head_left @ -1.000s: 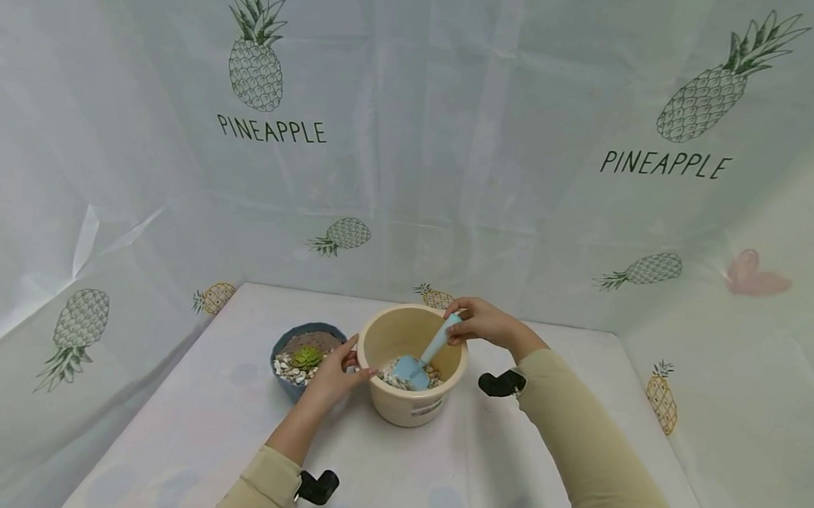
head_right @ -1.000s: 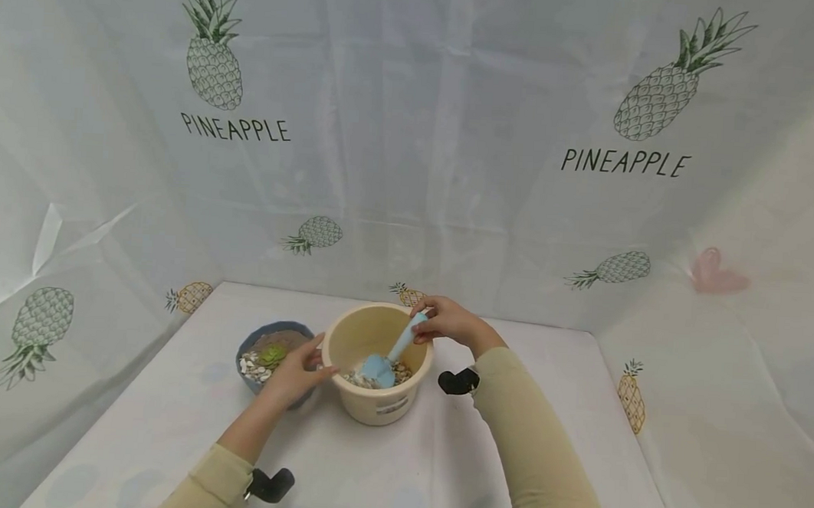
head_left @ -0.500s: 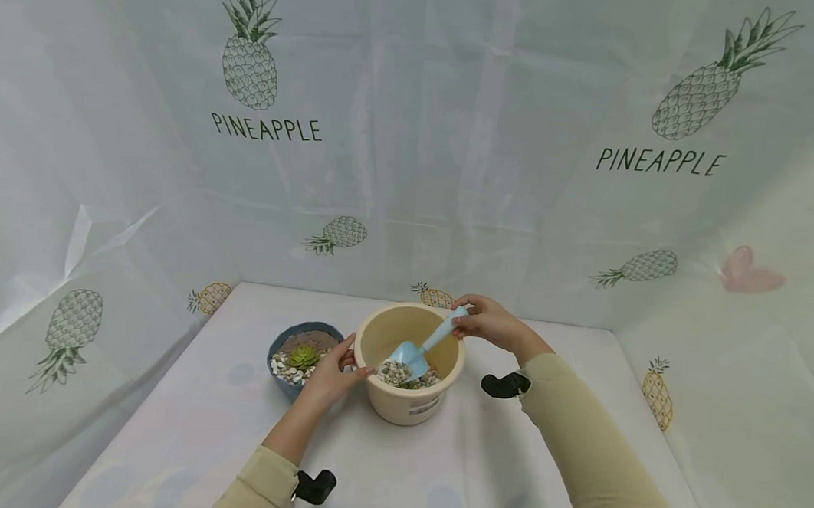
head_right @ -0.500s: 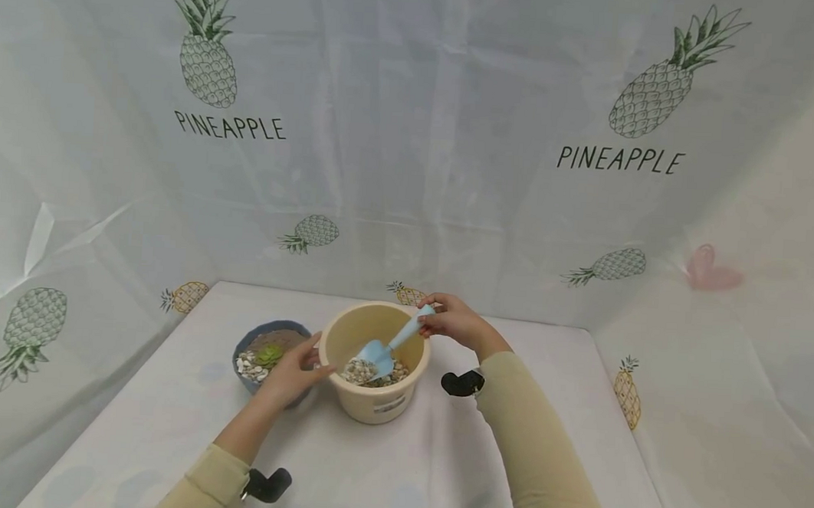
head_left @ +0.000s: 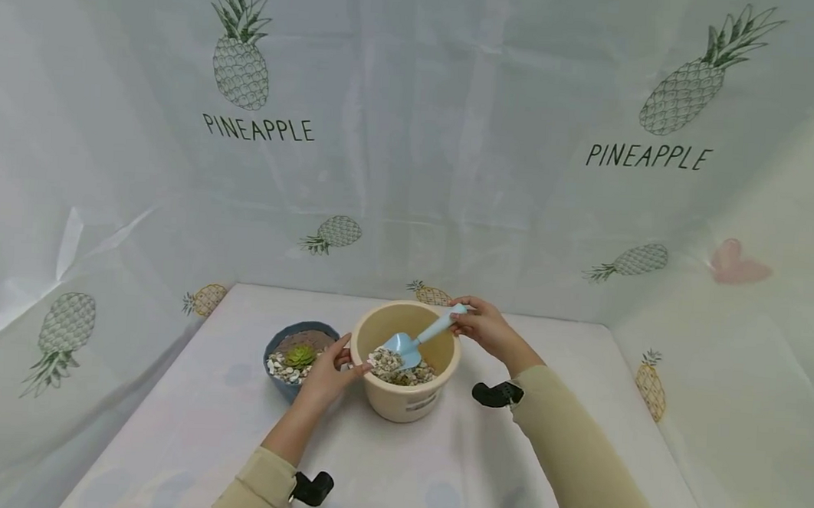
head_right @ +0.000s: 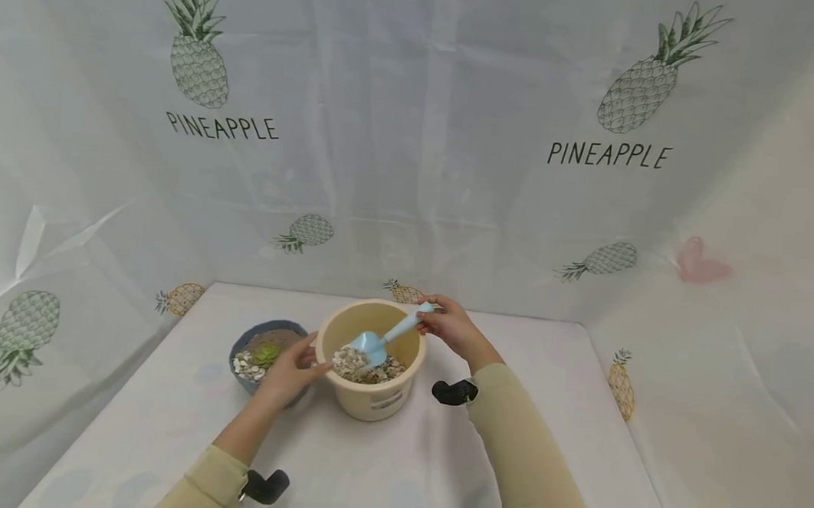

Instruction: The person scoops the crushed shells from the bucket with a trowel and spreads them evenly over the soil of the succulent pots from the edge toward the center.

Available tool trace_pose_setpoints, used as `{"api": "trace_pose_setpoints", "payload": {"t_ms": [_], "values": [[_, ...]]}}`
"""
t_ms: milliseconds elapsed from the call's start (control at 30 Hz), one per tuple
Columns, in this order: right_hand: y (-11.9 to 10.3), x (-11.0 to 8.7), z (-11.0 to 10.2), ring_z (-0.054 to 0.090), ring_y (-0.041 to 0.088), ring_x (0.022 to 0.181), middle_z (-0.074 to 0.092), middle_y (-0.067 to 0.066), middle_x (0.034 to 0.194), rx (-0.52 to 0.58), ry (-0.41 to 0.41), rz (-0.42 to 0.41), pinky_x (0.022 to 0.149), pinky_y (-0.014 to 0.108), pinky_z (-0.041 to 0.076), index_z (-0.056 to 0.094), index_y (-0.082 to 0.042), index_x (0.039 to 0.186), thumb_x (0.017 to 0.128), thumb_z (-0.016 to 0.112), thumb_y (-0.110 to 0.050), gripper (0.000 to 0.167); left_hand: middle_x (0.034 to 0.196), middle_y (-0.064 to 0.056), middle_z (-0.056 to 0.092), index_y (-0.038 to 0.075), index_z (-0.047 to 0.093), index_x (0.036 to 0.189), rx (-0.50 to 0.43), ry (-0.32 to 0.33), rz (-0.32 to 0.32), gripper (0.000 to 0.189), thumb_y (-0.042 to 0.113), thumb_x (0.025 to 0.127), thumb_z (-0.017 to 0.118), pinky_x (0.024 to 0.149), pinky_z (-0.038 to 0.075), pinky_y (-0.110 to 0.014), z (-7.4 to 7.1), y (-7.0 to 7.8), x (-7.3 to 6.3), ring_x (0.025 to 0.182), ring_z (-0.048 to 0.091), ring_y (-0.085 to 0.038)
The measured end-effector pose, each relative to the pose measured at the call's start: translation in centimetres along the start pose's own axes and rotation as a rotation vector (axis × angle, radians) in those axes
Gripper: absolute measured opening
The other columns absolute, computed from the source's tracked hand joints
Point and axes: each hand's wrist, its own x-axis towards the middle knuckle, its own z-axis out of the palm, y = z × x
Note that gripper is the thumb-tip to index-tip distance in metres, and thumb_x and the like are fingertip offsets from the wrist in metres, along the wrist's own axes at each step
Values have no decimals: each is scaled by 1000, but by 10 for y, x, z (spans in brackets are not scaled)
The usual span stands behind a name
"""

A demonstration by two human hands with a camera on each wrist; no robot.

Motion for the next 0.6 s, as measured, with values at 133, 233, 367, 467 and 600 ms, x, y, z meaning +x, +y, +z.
{"api": "trace_pose_setpoints", "payload": {"t_ms": [133,233,367,467,600], "values": [[5,-5,1,63,17,82,61,16,103,-24,41,-39,79,29,54,41,11,136,99,55,0,42,124,-15,60,4,41,148,10,20,32,75,24,86,77,92,50,-46,0,-1,-5,118,55,-33],[7,-7,2,65,17,83,60,20,109,-18,63,-58,82,31,54,41,11,135,99,54,0,40,125,-15,59,5,44,146,20,24,48,71,27,87,76,93,49,-48,-5,-1,-10,121,54,-35],[7,-13,5,67,18,83,59,20,109,38,85,-81,82,31,55,39,11,136,99,53,0,40,131,-18,56,5,47,143,-37,27,42,63,25,90,73,96,48,-47,-18,1,-14,125,51,-37],[5,-18,10,68,18,81,61,15,102,89,96,-84,80,30,56,36,13,138,100,52,1,43,133,-18,54,5,49,141,-84,38,43,56,21,92,70,98,47,-46,-34,3,-16,124,52,-35],[4,-21,15,68,17,78,63,12,93,138,115,-68,77,28,56,36,13,138,100,50,2,42,132,-14,55,7,51,139,-58,72,76,50,24,95,67,99,46,-45,-57,4,-19,121,54,-30]]}}
